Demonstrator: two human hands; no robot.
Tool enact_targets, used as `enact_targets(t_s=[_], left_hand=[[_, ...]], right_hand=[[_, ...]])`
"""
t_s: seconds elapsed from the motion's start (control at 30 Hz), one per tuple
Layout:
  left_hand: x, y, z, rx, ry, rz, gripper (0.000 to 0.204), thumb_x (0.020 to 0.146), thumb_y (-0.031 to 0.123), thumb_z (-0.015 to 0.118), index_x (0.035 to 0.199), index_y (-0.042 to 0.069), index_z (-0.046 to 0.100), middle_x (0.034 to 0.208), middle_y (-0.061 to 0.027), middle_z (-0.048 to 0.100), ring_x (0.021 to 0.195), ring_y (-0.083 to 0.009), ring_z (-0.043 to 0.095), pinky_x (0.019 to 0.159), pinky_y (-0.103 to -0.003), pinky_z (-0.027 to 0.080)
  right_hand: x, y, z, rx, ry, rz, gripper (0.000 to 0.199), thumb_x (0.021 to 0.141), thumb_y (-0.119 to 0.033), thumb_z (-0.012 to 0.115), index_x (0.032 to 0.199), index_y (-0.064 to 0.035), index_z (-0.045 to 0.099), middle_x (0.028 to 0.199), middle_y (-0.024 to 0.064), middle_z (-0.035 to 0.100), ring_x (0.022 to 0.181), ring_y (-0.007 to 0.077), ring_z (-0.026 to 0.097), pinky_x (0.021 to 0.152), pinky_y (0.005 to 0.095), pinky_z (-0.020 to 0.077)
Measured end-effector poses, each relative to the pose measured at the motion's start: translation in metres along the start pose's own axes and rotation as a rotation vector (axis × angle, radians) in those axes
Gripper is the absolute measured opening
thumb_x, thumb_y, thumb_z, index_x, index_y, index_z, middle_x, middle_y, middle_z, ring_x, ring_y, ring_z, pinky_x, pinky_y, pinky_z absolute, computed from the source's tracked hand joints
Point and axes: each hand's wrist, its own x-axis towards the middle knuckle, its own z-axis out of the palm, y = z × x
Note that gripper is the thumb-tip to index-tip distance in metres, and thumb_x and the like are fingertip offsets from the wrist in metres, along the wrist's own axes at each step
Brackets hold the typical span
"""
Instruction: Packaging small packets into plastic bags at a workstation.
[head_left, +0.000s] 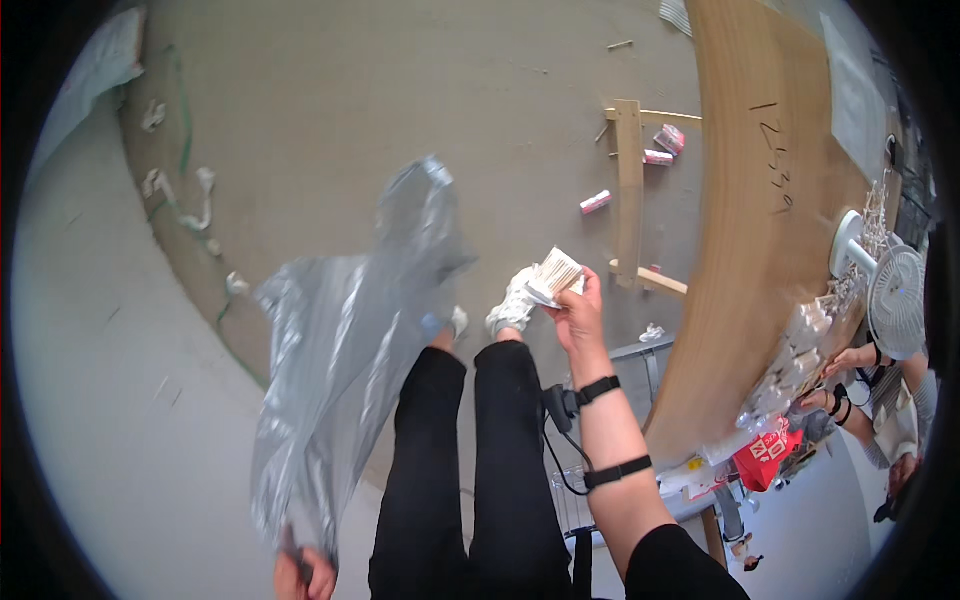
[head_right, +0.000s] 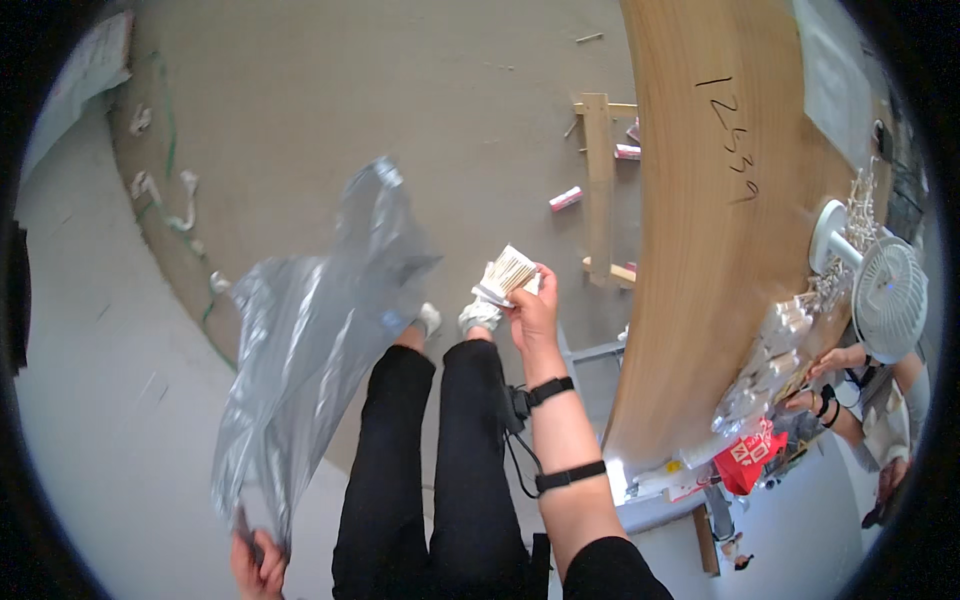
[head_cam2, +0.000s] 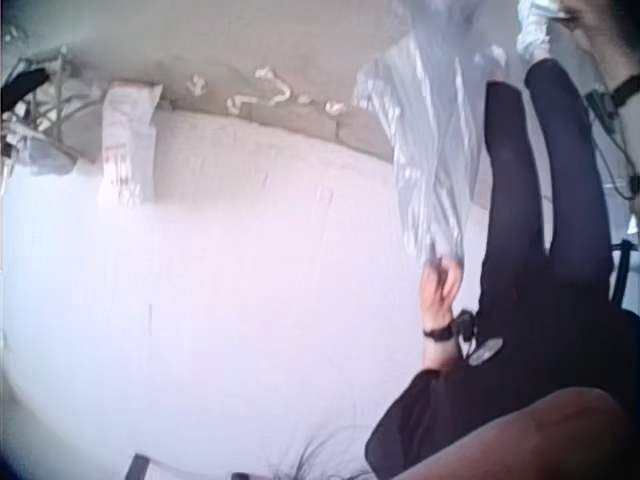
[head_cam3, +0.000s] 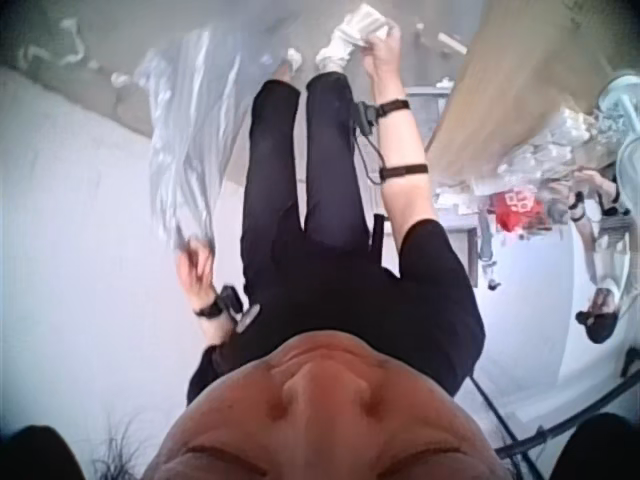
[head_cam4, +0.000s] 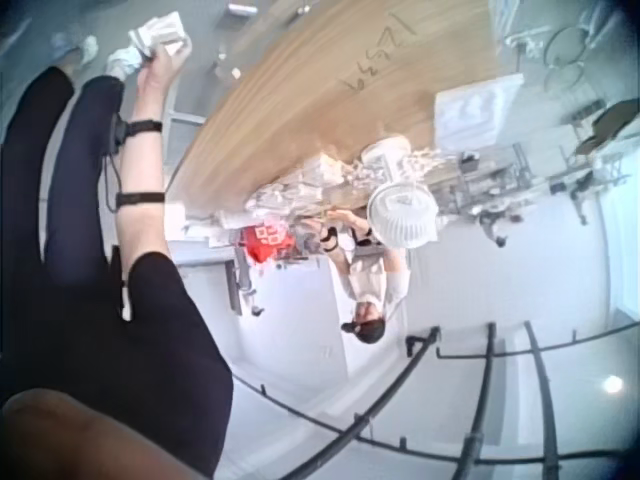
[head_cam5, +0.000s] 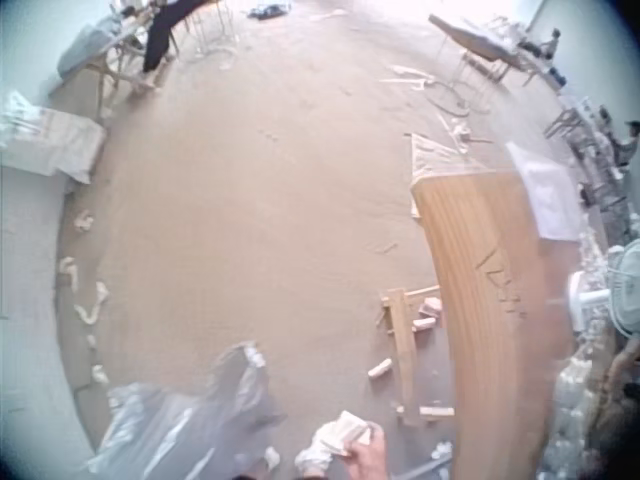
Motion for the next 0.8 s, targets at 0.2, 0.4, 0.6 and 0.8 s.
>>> enact_targets(t_s=[0.2, 0.4, 0.6, 0.8], left_hand=[[-0.007, 0.024, 0.083, 0.3, 0.047, -0.039, 0.054, 0.094, 0.037, 0.032, 0.139, 0.011, 0.016, 0.087, -0.0195, 0.057, 0.046, -0.0064, 0.039, 0.052, -0.022, 0.046], [-0.023, 0.037, 0.121, 0.332, -0.133, 0.058, 0.056, 0.094, 0.034, 0.031, 0.139, 0.008, 0.009, 0.088, -0.0189, 0.057, 0.051, -0.0082, 0.043, 0.055, -0.025, 0.048], [-0.046, 0.053, 0.148, 0.45, -0.348, 0.045, 0.055, 0.095, 0.034, 0.031, 0.139, 0.009, 0.01, 0.087, -0.0177, 0.057, 0.052, -0.0087, 0.044, 0.056, -0.026, 0.048], [-0.077, 0.061, 0.161, 0.487, -0.422, 0.13, 0.047, 0.097, 0.031, 0.024, 0.138, 0.009, 0.018, 0.084, -0.0157, 0.056, 0.049, -0.0078, 0.039, 0.054, -0.024, 0.046]], right_hand=[[-0.19, -0.102, 0.093, -0.126, -0.611, 0.103, 0.047, 0.06, 0.009, 0.052, 0.105, -0.0067, 0.047, 0.097, 0.0023, 0.047, 0.091, 0.0111, 0.049, 0.078, 0.0249, 0.0422], [-0.275, -0.077, 0.161, -0.74, -1.076, -0.042, 0.039, 0.061, -0.003, 0.059, 0.099, -0.0057, 0.051, 0.086, 0.005, 0.054, 0.083, 0.014, 0.052, 0.073, 0.0263, 0.0421], [-0.241, 0.0, 0.169, -0.733, -0.568, -0.063, 0.037, 0.066, -0.011, 0.063, 0.098, 0.0031, 0.051, 0.086, 0.0153, 0.057, 0.087, 0.029, 0.056, 0.078, 0.0315, 0.0432], [-0.307, -0.061, 0.152, -1.039, -0.098, -0.927, 0.035, 0.074, -0.02, 0.063, 0.101, 0.0001, 0.054, 0.093, 0.019, 0.059, 0.09, 0.0347, 0.057, 0.08, 0.0338, 0.0449]])
